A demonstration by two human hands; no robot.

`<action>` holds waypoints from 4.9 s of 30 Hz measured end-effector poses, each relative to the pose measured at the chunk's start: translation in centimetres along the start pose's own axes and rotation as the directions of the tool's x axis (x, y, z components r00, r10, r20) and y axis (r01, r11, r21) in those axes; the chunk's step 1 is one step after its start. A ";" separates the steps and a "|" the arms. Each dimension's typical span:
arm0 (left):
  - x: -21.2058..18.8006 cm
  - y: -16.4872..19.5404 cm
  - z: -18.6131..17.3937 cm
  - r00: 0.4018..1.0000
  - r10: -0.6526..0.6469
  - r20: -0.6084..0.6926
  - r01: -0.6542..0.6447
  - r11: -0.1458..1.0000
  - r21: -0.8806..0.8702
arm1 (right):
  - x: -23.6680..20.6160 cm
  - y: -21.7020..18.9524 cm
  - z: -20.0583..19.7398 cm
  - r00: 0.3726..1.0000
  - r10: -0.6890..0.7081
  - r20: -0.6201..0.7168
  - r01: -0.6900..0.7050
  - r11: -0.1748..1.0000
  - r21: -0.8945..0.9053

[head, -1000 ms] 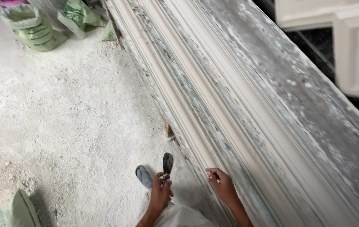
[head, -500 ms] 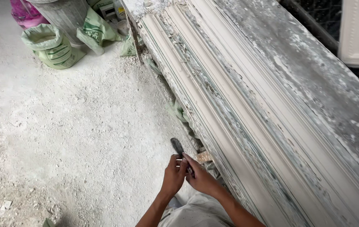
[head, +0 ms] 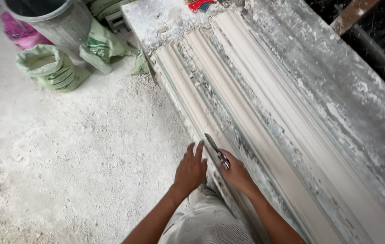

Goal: The person uses a small knife to scrape dried plaster residue out of the grooves of long decorative molding pieces laid on a work surface, working along the profiles section by section. At one point they carry the knife across the yard and later brush loose debris from the moldings.

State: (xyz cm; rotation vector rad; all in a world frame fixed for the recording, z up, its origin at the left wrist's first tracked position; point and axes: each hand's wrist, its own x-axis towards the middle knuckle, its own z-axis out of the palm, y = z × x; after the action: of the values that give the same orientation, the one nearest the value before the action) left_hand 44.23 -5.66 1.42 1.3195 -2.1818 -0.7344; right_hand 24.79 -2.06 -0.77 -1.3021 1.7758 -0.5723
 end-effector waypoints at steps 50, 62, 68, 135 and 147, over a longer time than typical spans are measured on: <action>44.4 -23.3 -2.8 0.903 0.377 0.207 -0.415 0.636 0.650 | 41.2 -18.0 -2.4 0.959 0.276 0.068 -0.273 0.961 -0.052; 46.5 -24.4 -5.0 0.881 0.324 0.346 -0.465 0.730 0.501 | 43.2 -17.5 -1.1 0.970 0.233 0.065 -0.234 0.972 0.011; 45.0 -26.0 -8.8 0.841 0.516 0.161 -0.539 0.774 0.333 | 42.0 -18.0 3.6 0.968 0.181 -0.174 -0.133 0.957 0.256; 26.2 2.1 18.7 -0.651 0.578 0.492 -0.691 -0.185 -0.699 | 0.8 -1.2 15.4 -0.070 0.618 -0.783 -0.682 0.543 0.489; 34.9 -0.3 13.1 -0.666 0.549 0.505 -0.607 -0.006 -0.794 | -1.0 0.8 14.9 -0.166 0.797 -0.580 -0.513 0.433 0.741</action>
State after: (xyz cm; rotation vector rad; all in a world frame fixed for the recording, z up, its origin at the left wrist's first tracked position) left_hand 21.40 -34.62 -4.04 -1.8434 -2.9013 -0.6979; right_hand 36.83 0.80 -9.15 0.6658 2.8114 -0.9398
